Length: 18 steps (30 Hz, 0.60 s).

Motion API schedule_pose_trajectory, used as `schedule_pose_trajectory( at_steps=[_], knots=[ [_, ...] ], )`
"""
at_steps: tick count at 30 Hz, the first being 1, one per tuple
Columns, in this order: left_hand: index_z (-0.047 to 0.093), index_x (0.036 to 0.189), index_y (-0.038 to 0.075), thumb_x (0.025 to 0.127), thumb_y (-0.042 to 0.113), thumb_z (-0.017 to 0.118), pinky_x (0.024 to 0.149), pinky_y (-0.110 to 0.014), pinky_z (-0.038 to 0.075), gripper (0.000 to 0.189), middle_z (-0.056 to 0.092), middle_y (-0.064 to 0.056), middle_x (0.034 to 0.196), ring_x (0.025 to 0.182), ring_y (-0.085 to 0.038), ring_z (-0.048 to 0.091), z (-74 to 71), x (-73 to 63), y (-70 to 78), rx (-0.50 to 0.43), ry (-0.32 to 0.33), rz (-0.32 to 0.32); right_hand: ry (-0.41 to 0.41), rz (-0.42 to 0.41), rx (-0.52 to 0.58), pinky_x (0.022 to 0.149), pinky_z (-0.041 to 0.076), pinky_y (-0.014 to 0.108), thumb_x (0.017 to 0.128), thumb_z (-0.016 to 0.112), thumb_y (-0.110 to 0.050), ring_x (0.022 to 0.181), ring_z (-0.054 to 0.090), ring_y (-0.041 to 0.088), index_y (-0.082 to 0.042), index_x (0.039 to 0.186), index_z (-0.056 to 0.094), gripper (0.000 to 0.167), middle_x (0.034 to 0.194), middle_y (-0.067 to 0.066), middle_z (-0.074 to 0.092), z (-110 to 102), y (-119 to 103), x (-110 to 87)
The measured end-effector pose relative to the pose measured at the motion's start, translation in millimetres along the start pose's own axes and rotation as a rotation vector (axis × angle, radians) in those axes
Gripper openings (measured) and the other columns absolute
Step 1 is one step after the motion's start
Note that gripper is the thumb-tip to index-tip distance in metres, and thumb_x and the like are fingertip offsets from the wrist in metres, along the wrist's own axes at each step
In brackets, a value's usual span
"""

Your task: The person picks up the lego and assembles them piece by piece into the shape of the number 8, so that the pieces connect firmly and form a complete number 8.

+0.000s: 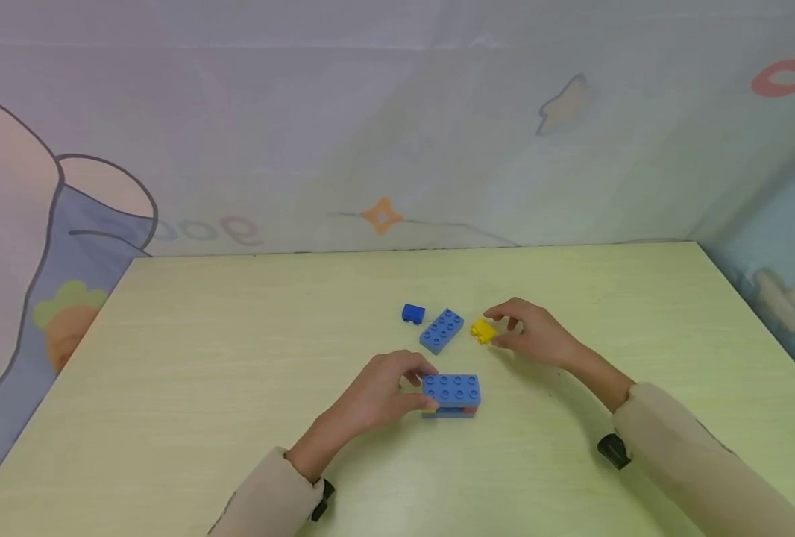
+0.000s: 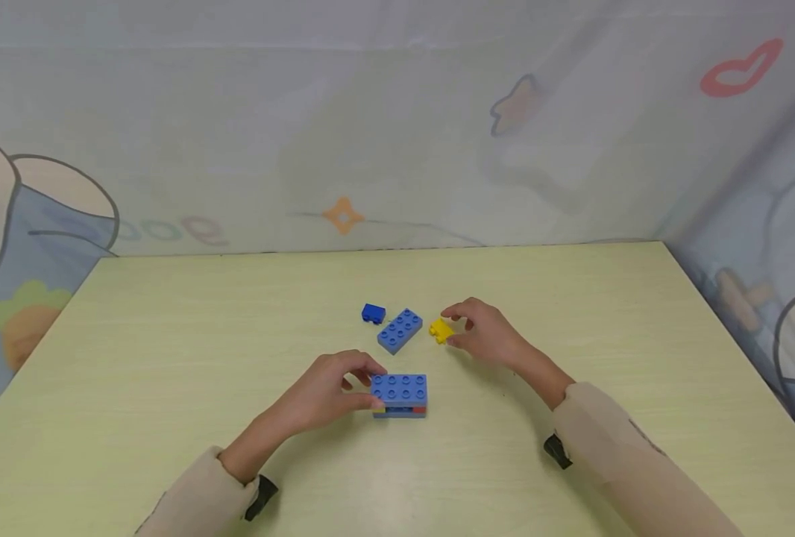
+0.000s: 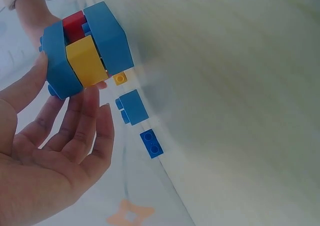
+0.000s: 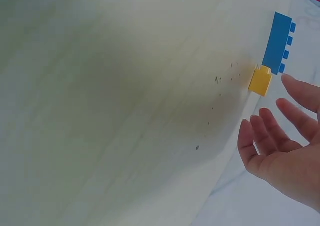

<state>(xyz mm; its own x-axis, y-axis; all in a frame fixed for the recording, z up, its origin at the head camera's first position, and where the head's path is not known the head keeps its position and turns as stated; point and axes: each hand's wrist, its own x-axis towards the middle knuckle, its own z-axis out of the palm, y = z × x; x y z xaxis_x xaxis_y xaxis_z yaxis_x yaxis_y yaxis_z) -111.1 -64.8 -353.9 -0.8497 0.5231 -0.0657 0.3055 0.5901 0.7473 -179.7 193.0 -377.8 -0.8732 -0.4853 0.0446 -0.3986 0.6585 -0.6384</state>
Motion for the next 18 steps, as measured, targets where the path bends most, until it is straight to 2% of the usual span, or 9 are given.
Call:
schedule_pose_trajectory(
  at_steps=[4, 8, 14, 18],
  knots=[
    [0.063, 0.106, 0.004, 0.079, 0.013, 0.072, 0.075, -0.028, 0.045, 0.030, 0.063, -0.003, 0.100, 0.090, -0.018, 0.057, 0.4, 0.1, 0.0, -0.003, -0.002, 0.002, -0.022, -0.055, -0.005, 0.073, 0.047, 0.038, 0.082, 0.066, -0.002, 0.091, 0.052, 0.030, 0.004, 0.114, 0.058, 0.034, 0.114, 0.019, 0.053, 1.7, 1.8, 5.2],
    [0.063, 0.106, 0.004, 0.079, 0.013, 0.071, 0.075, -0.028, 0.046, 0.030, 0.063, -0.003, 0.101, 0.090, -0.018, 0.057, 0.1, -0.1, 0.5, -0.003, -0.004, 0.003, -0.050, -0.083, -0.016, 0.085, 0.043, 0.048, 0.082, 0.065, -0.001, 0.099, 0.051, 0.034, 0.004, 0.112, 0.060, 0.031, 0.115, 0.020, 0.054, 5.5, 4.1, 9.3],
    [0.063, 0.106, 0.004, 0.079, 0.013, 0.072, 0.075, -0.028, 0.045, 0.031, 0.063, -0.003, 0.100, 0.090, -0.018, 0.057, -0.2, -0.1, 1.0, 0.001, -0.005, 0.004, -0.041, -0.091, -0.069, 0.080, 0.045, 0.043, 0.080, 0.068, -0.001, 0.091, 0.053, 0.029, 0.005, 0.108, 0.061, 0.029, 0.107, 0.016, 0.057, 8.2, 3.9, 10.6],
    [0.063, 0.106, 0.004, 0.078, 0.013, 0.072, 0.075, -0.027, 0.045, 0.031, 0.063, -0.003, 0.100, 0.090, -0.018, 0.057, 0.6, 0.6, -0.1, 0.003, -0.005, 0.003, -0.037, -0.058, -0.070, 0.078, 0.045, 0.040, 0.079, 0.069, -0.003, 0.087, 0.052, 0.027, 0.005, 0.107, 0.061, 0.030, 0.103, 0.015, 0.058, 8.1, 1.9, 9.1]
  ],
)
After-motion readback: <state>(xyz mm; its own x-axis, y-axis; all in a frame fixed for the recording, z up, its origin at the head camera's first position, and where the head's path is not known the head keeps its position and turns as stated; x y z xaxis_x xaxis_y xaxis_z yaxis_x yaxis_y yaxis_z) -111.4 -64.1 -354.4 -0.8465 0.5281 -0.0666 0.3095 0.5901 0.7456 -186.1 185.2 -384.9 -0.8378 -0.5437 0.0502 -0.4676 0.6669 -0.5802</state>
